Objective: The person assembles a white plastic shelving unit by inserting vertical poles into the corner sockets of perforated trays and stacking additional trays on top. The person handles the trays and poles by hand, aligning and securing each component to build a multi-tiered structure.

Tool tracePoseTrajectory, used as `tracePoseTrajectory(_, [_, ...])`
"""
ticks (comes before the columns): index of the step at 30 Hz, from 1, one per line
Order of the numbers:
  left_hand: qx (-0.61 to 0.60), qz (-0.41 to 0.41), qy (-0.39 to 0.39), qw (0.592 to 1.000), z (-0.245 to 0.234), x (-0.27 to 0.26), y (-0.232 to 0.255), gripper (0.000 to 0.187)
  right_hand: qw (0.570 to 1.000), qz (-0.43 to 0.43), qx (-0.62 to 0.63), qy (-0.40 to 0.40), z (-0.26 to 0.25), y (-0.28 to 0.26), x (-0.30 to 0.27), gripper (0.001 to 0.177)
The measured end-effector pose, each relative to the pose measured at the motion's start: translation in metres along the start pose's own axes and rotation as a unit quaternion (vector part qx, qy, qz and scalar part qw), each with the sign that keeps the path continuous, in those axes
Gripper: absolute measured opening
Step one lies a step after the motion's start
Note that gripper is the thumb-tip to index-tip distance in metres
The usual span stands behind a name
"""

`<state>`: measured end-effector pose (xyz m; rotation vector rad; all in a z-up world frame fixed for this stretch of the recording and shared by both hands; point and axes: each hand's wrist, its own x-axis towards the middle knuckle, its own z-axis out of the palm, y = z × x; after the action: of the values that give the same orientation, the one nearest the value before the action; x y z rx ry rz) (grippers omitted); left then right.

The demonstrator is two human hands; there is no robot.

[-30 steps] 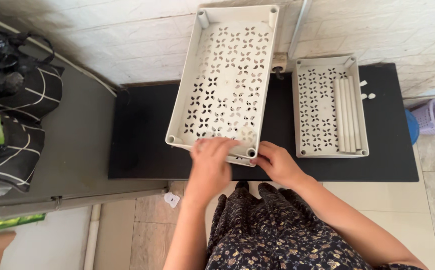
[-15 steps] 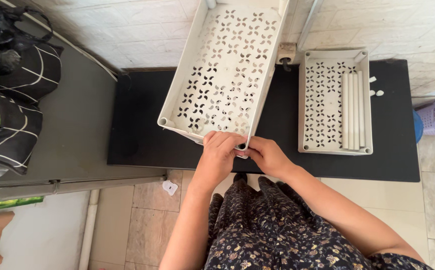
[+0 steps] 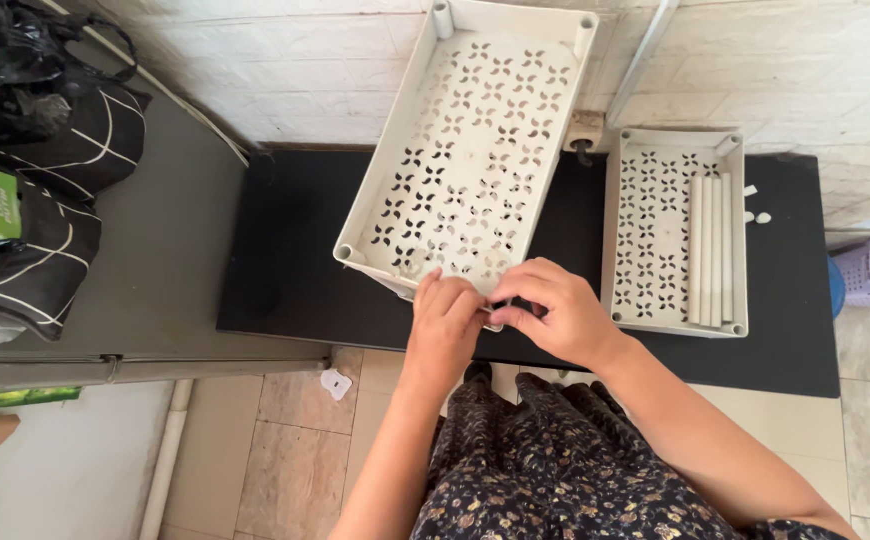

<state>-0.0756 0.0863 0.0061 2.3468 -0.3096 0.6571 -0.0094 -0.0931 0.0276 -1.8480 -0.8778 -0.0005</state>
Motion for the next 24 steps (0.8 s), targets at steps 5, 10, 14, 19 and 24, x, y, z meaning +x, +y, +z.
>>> tracePoseTrajectory(5, [0.004, -0.004, 0.007, 1.000, 0.007, -0.005, -0.009, 0.021, 0.999, 0.027, 0.012, -0.020, 0.004, 0.011, -0.002, 0.016])
tracePoseTrajectory(10, [-0.004, -0.015, 0.013, 1.000, 0.005, -0.004, -0.007, 0.020, 0.993, 0.074, 0.094, 0.011, 0.016, 0.007, -0.007, 0.009])
tracePoseTrajectory(14, [0.008, -0.011, -0.005, 1.000, 0.002, -0.002, -0.004, 0.022, 0.994, 0.100, 0.052, 0.009, 0.017, 0.007, -0.011, 0.011])
tracePoseTrajectory(19, [0.056, -0.010, 0.040, 0.998, 0.010, 0.001, 0.009, 0.040, 0.999, 0.032, -0.006, 0.040, 0.021, 0.006, -0.013, 0.017])
tracePoseTrajectory(24, [0.095, -0.031, 0.038, 0.994, 0.022, 0.005, 0.013, 0.028, 0.999, -0.010, -0.023, 0.037, 0.009, 0.012, -0.008, 0.021])
